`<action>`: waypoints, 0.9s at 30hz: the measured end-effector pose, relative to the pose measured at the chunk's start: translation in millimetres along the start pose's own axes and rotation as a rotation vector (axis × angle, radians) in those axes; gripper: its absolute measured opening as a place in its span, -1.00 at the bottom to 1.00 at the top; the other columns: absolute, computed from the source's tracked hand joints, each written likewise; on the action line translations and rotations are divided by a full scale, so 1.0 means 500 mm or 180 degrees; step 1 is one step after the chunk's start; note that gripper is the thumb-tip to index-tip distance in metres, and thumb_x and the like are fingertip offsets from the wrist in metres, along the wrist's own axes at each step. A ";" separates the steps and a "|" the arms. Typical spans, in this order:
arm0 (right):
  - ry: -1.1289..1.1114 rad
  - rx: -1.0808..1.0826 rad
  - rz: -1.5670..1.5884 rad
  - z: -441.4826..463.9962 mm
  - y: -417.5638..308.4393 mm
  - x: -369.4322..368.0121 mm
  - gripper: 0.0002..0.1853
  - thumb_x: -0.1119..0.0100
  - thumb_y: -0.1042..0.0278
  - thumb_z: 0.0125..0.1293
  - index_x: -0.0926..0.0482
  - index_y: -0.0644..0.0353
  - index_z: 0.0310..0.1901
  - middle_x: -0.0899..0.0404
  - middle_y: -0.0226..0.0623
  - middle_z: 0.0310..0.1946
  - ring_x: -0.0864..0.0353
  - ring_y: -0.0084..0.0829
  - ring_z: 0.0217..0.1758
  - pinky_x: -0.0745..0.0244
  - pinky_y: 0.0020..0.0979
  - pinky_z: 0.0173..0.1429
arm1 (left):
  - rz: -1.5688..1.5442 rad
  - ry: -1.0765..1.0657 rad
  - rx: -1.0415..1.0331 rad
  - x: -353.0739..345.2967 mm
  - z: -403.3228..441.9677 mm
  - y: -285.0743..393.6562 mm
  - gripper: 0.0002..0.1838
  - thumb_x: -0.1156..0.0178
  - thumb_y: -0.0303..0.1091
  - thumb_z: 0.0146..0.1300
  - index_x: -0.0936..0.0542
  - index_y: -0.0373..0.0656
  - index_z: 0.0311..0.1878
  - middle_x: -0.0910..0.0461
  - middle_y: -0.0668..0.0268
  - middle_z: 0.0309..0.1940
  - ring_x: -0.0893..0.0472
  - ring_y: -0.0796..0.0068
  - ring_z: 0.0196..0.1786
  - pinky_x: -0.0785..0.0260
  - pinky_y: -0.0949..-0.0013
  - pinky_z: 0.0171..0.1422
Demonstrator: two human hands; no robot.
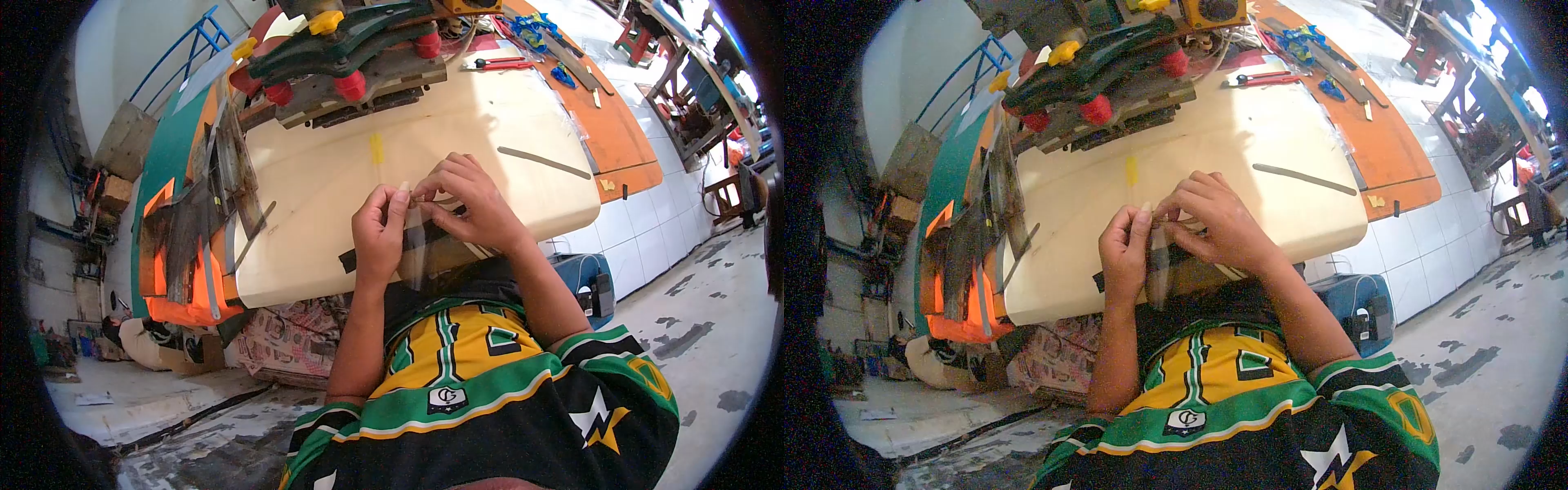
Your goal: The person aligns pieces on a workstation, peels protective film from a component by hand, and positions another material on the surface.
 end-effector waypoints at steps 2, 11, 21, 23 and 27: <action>0.0000 0.0024 -0.0012 0.000 0.003 -0.002 -0.81 -0.48 0.41 0.32 -0.72 0.10 -0.06 -0.64 -0.32 -0.20 -0.61 -0.17 0.00 -0.47 -0.12 0.22 | 0.0027 0.0011 -0.0025 -0.001 0.000 0.004 -0.67 -0.28 -0.21 0.70 -0.61 -0.24 -0.21 -0.48 0.53 -0.45 -0.39 0.72 -0.32 -0.29 0.47 -0.24; 0.0151 -0.0001 -0.0098 -0.003 0.009 -0.010 -0.85 -0.47 0.44 0.38 -0.64 0.17 -0.15 -0.65 -0.27 -0.22 -0.60 -0.19 -0.07 -0.42 -0.18 0.10 | 0.0248 0.0022 -0.0069 -0.013 -0.001 0.005 -0.70 -0.29 -0.25 0.68 -0.65 -0.23 -0.21 -0.44 0.54 -0.51 -0.34 0.74 -0.39 -0.22 0.46 -0.33; -0.0184 -0.0174 -0.0268 -0.003 0.009 -0.014 -0.79 -0.34 0.25 0.52 -0.57 0.19 -0.10 -0.60 -0.15 -0.23 -0.63 -0.04 -0.08 -0.46 -0.07 0.15 | 0.0231 -0.0038 -0.0110 -0.011 0.000 0.004 -0.71 -0.29 -0.26 0.67 -0.67 -0.23 -0.22 -0.47 0.53 -0.51 -0.35 0.75 -0.39 -0.25 0.45 -0.32; -0.0158 -0.0050 -0.0253 -0.005 0.015 -0.018 -0.80 -0.34 0.26 0.52 -0.57 0.21 -0.12 -0.56 -0.15 -0.27 -0.60 -0.06 -0.12 -0.45 -0.10 0.11 | 0.0248 -0.0077 -0.0107 -0.011 0.000 0.006 -0.71 -0.29 -0.26 0.67 -0.66 -0.24 -0.21 -0.48 0.48 -0.51 -0.38 0.72 -0.39 -0.29 0.43 -0.31; -0.0374 -0.0071 -0.0208 -0.006 0.027 -0.019 -0.82 -0.29 0.25 0.48 -0.58 0.18 -0.12 -0.61 -0.08 -0.26 -0.64 0.04 -0.08 -0.49 0.00 0.17 | 0.0400 -0.0127 -0.0138 -0.013 0.001 0.000 -0.71 -0.28 -0.26 0.68 -0.64 -0.26 -0.20 -0.50 0.41 -0.51 -0.41 0.68 -0.39 -0.32 0.39 -0.30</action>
Point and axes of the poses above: each hand's wrist, its own z-axis towards the middle knuckle, its own x-axis out of the back of the hand, y = z × x, the point moved 1 cm from there along z, towards the middle knuckle
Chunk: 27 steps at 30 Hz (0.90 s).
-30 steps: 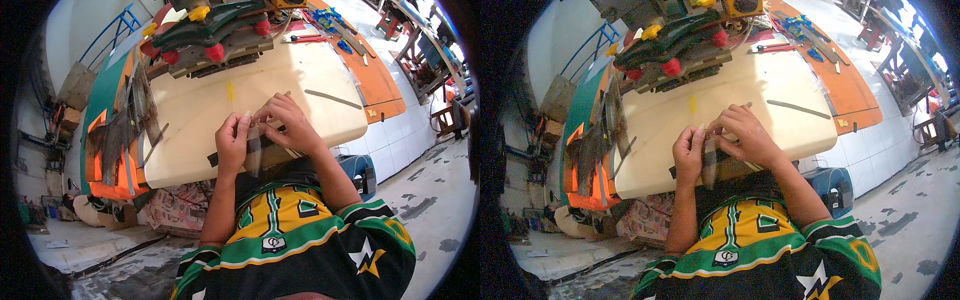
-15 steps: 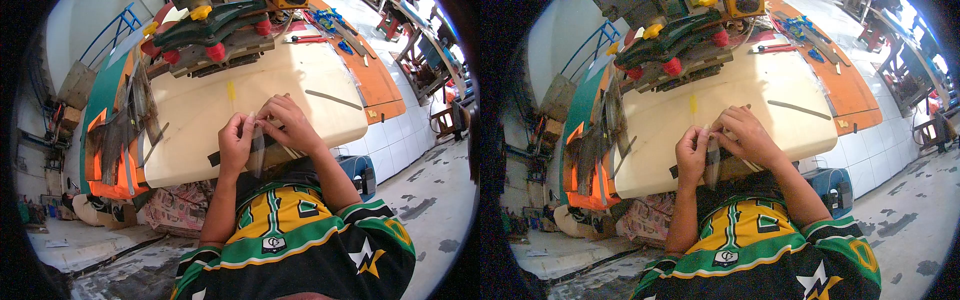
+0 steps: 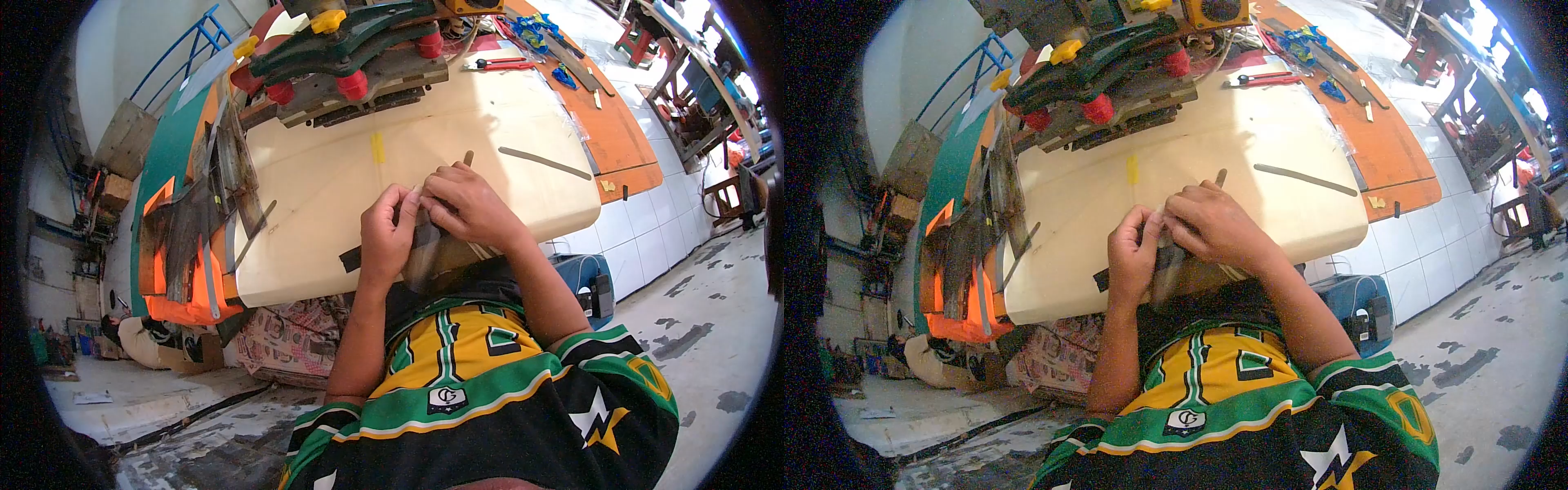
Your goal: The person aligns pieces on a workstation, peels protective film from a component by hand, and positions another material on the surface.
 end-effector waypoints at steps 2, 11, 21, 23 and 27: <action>-0.0021 0.0027 0.0018 0.001 0.000 0.002 -0.84 -0.29 0.28 0.44 -0.58 0.18 -0.14 -0.60 -0.07 -0.27 -0.64 0.05 -0.08 -0.50 0.00 0.16 | 0.0042 -0.0048 -0.0091 -0.002 0.000 0.014 -0.70 -0.26 -0.26 0.69 -0.63 -0.27 -0.20 -0.52 0.35 -0.51 -0.42 0.61 -0.41 -0.34 0.34 -0.30; 0.0101 0.0188 -0.0011 0.002 0.004 -0.002 -0.83 -0.33 0.30 0.28 -0.58 0.20 -0.25 -0.61 -0.09 -0.39 -0.66 0.05 -0.22 -0.55 0.02 0.08 | 0.0259 -0.0069 -0.0162 -0.003 0.002 0.017 -0.71 -0.27 -0.29 0.67 -0.62 -0.29 -0.21 -0.55 0.20 -0.50 -0.45 0.51 -0.44 -0.37 0.30 -0.30; 0.0275 0.0417 -0.0030 -0.003 0.007 -0.010 -0.85 -0.36 0.40 0.17 -0.54 0.18 -0.35 -0.53 -0.15 -0.51 -0.61 0.03 -0.36 -0.52 -0.04 -0.10 | 0.0403 0.0129 -0.0254 -0.018 -0.001 0.021 -0.70 -0.27 -0.32 0.65 -0.58 -0.31 -0.25 -0.56 0.11 -0.50 -0.48 0.35 -0.47 -0.38 0.20 -0.30; 0.0273 0.0445 -0.0023 -0.004 0.007 -0.009 -0.85 -0.36 0.40 0.17 -0.54 0.18 -0.35 -0.54 -0.15 -0.51 -0.61 0.03 -0.36 -0.53 -0.04 -0.11 | 0.0487 0.0097 -0.0198 -0.018 -0.001 0.027 -0.68 -0.25 -0.30 0.66 -0.56 -0.30 -0.25 -0.55 0.04 -0.49 -0.50 0.19 -0.47 -0.38 0.14 -0.29; 0.0240 0.0421 0.0022 -0.002 0.005 -0.004 -0.86 -0.35 0.43 0.17 -0.54 0.20 -0.37 -0.53 -0.14 -0.52 -0.61 0.03 -0.37 -0.53 -0.05 -0.12 | 0.0599 0.0148 -0.0312 -0.023 0.000 0.018 -0.67 -0.23 -0.26 0.67 -0.55 -0.29 -0.25 -0.55 -0.01 -0.47 -0.53 0.02 -0.44 -0.38 0.07 -0.27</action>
Point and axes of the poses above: each hand's wrist, its own z-axis towards the middle knuckle, its own x-axis out of the back of the hand, y = z × x, the point moved 1 cm from there along z, towards the middle knuckle
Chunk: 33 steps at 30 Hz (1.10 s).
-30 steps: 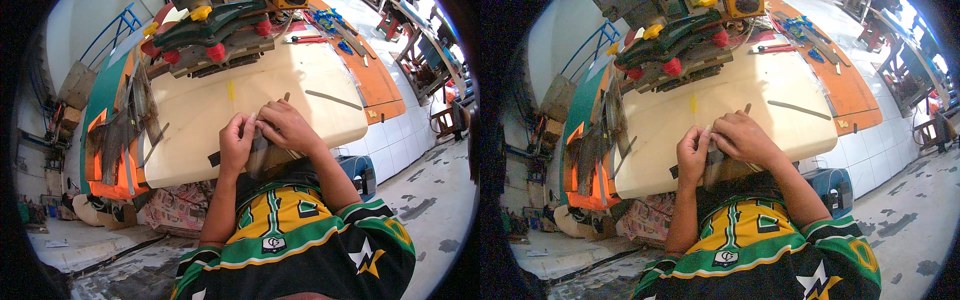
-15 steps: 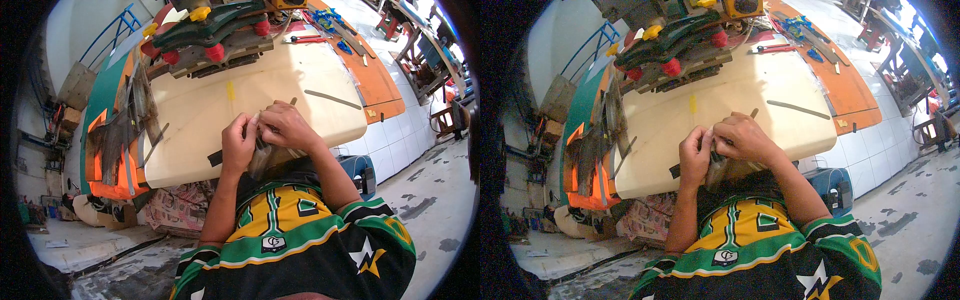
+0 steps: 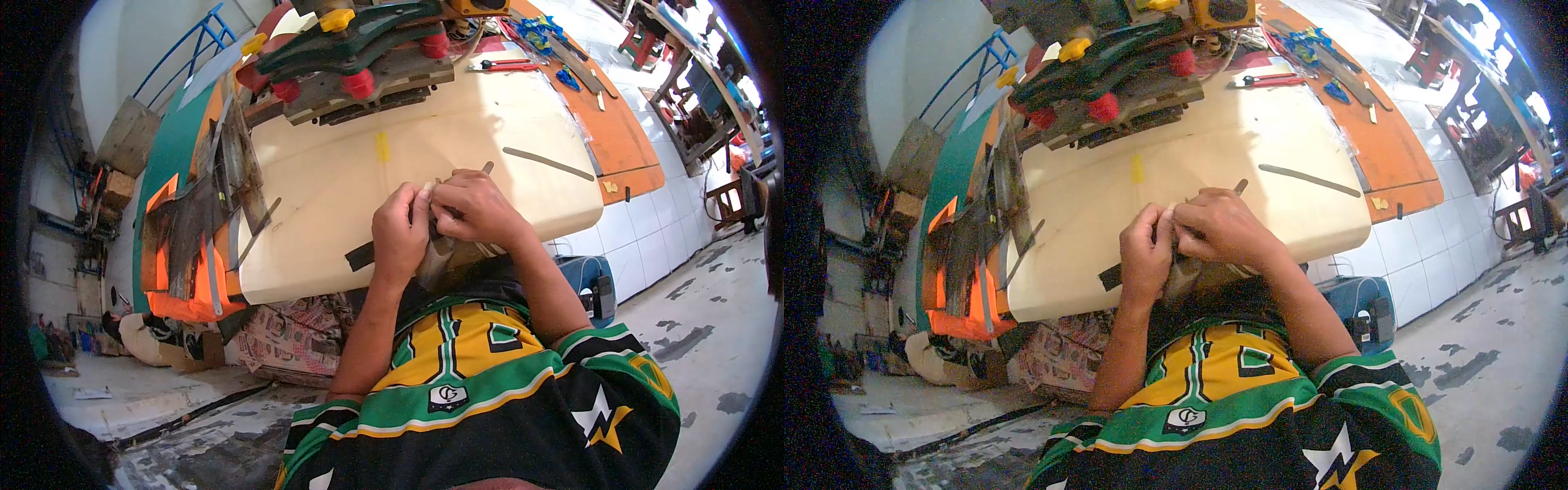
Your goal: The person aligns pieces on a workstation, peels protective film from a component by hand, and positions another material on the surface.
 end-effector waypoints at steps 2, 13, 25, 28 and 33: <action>-0.0041 -0.0045 0.0059 -0.001 0.000 0.001 -0.87 -0.34 0.43 0.17 -0.54 0.20 -0.38 -0.53 -0.13 -0.52 -0.61 0.03 -0.37 -0.53 -0.06 -0.12 | 0.0015 -0.0091 0.0073 -0.001 -0.001 -0.001 -0.66 -0.21 -0.23 0.68 -0.54 -0.28 -0.24 -0.55 -0.04 -0.44 -0.55 -0.09 -0.40 -0.39 0.03 -0.24; 0.0153 -0.0451 0.0085 0.001 -0.014 0.011 -0.78 -0.38 0.34 0.44 -0.57 0.24 -0.31 -0.53 -0.11 -0.48 -0.56 -0.06 -0.40 -0.45 -0.13 -0.23 | -0.0385 -0.0018 0.0196 0.009 0.000 -0.011 -0.68 -0.17 -0.21 0.73 -0.61 -0.28 -0.13 -0.57 0.09 -0.43 -0.55 0.27 -0.38 -0.44 0.18 -0.20; 0.0632 -0.0844 0.0626 -0.001 -0.029 0.019 -0.88 -0.40 0.42 0.53 -0.67 0.26 -0.09 -0.67 -0.19 -0.26 -0.65 -0.25 -0.24 -0.52 -0.29 -0.13 | -0.1252 -0.0227 0.0518 0.022 -0.002 -0.018 -0.63 -0.13 -0.17 0.78 -0.64 -0.28 -0.11 -0.65 0.40 -0.30 -0.52 0.63 -0.19 -0.45 0.41 -0.01; 0.0725 -0.0542 0.0671 -0.004 -0.021 0.016 -0.91 -0.42 0.44 0.48 -0.69 0.19 -0.10 -0.66 -0.20 -0.27 -0.67 -0.21 -0.27 -0.56 -0.25 -0.18 | -0.1096 -0.0614 0.0607 0.027 0.000 -0.024 -0.62 -0.13 -0.16 0.78 -0.66 -0.29 -0.11 -0.66 0.39 -0.29 -0.54 0.63 -0.18 -0.46 0.42 0.01; 0.0512 -0.0657 0.0611 0.000 -0.046 0.032 -0.87 -0.47 0.41 0.43 -0.69 0.18 -0.12 -0.65 -0.21 -0.29 -0.68 -0.21 -0.28 -0.57 -0.24 -0.19 | -0.1362 -0.0548 0.0558 0.039 -0.001 -0.013 -0.64 -0.15 -0.20 0.77 -0.68 -0.30 -0.12 -0.68 0.40 -0.30 -0.55 0.65 -0.18 -0.45 0.44 -0.01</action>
Point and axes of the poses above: each hand's wrist, its own z-axis towards the middle knuckle, its own x-axis out of the back of the hand, y = z × x, the point moved 1 cm from there along z, towards the middle knuckle
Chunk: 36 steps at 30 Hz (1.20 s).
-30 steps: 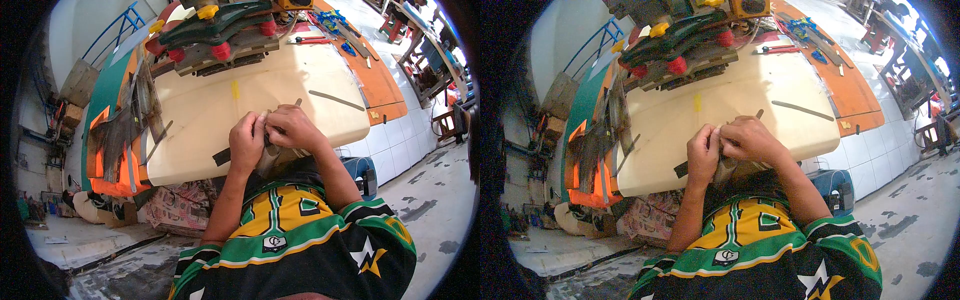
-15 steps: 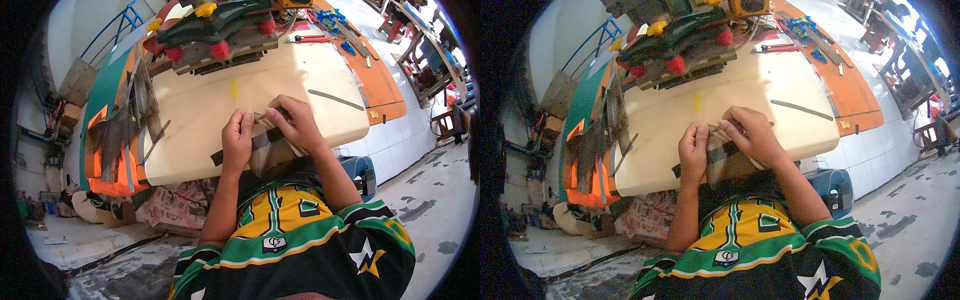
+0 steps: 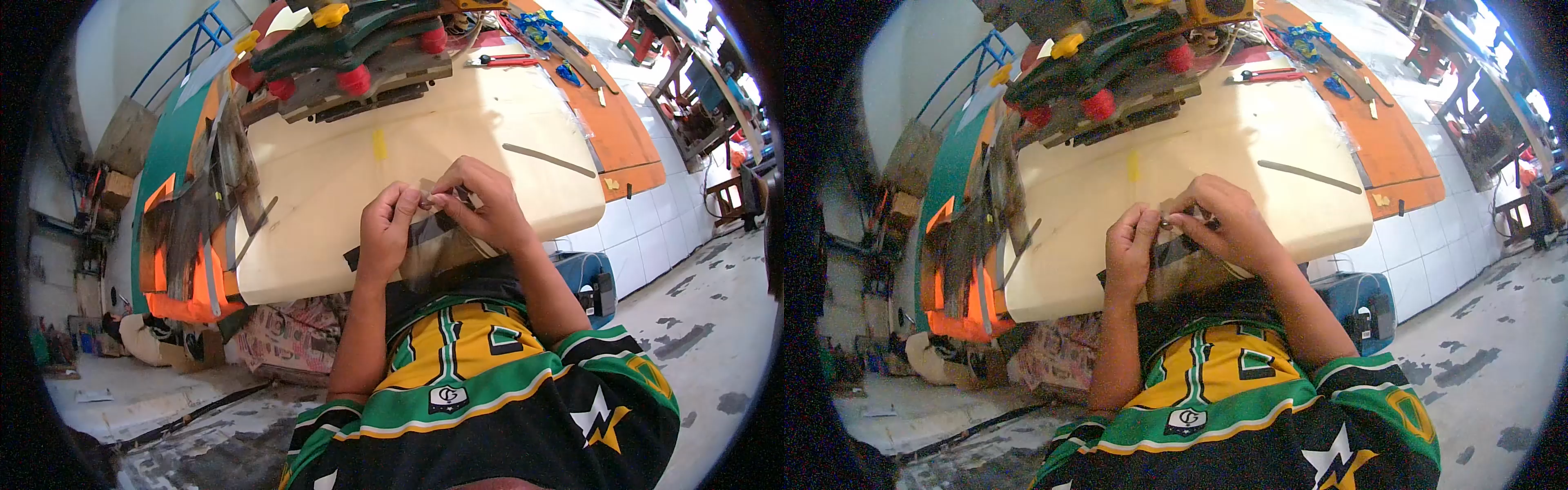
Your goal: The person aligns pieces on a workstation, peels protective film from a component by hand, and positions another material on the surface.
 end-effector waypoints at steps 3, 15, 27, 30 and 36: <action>-0.0144 -0.0033 -0.0039 -0.009 -0.009 -0.005 -0.83 -0.51 0.35 0.41 -0.67 0.18 -0.14 -0.67 -0.21 -0.31 -0.71 -0.18 -0.28 -0.59 -0.21 -0.19 | -0.0136 0.0055 -0.0073 0.004 -0.003 -0.010 -0.67 -0.15 -0.24 0.77 -0.68 -0.29 -0.12 -0.67 0.42 -0.31 -0.54 0.67 -0.20 -0.44 0.46 -0.04; -0.0485 -0.1121 -0.0439 -0.025 -0.076 0.009 -0.61 -0.52 0.06 0.46 -0.57 0.20 -0.10 -0.68 -0.16 -0.40 -0.75 -0.09 -0.30 -0.60 -0.11 -0.18 | -0.0241 0.0244 -0.0104 -0.003 -0.010 -0.024 -0.65 -0.17 -0.21 0.76 -0.66 -0.27 -0.16 -0.57 0.52 -0.37 -0.45 0.72 -0.28 -0.36 0.51 -0.17; -0.0446 -0.0949 -0.0499 -0.023 -0.074 -0.012 -0.74 -0.36 0.20 0.48 -0.54 0.20 -0.08 -0.66 -0.05 -0.30 -0.69 0.11 -0.13 -0.50 0.02 0.04 | 0.0016 0.0218 -0.0578 -0.011 -0.013 -0.010 -0.67 -0.25 -0.21 0.73 -0.65 -0.27 -0.18 -0.55 0.49 -0.44 -0.43 0.70 -0.32 -0.34 0.46 -0.23; -0.0551 -0.0851 -0.0710 -0.020 -0.074 -0.008 -0.75 -0.34 0.22 0.47 -0.53 0.19 -0.06 -0.67 -0.05 -0.27 -0.69 0.10 -0.10 -0.50 0.03 0.08 | 0.0205 0.0159 -0.0444 -0.009 -0.016 -0.011 -0.66 -0.20 -0.20 0.75 -0.62 -0.22 -0.19 -0.53 0.50 -0.38 -0.45 0.67 -0.26 -0.36 0.45 -0.16; -0.0408 -0.0406 -0.1380 -0.020 -0.078 -0.013 -0.75 -0.34 0.21 0.45 -0.53 0.16 -0.07 -0.67 -0.07 -0.28 -0.70 0.09 -0.12 -0.53 0.04 0.05 | 0.0350 0.0316 -0.0349 -0.013 -0.012 -0.007 -0.67 -0.21 -0.23 0.73 -0.62 -0.23 -0.21 -0.54 0.47 -0.40 -0.45 0.68 -0.27 -0.37 0.43 -0.19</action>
Point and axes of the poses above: each hand's wrist, its own z-axis towards the middle knuckle, its own x-axis out of the back of the hand, y = z × x, the point moved 1 cm from there along z, towards the middle knuckle
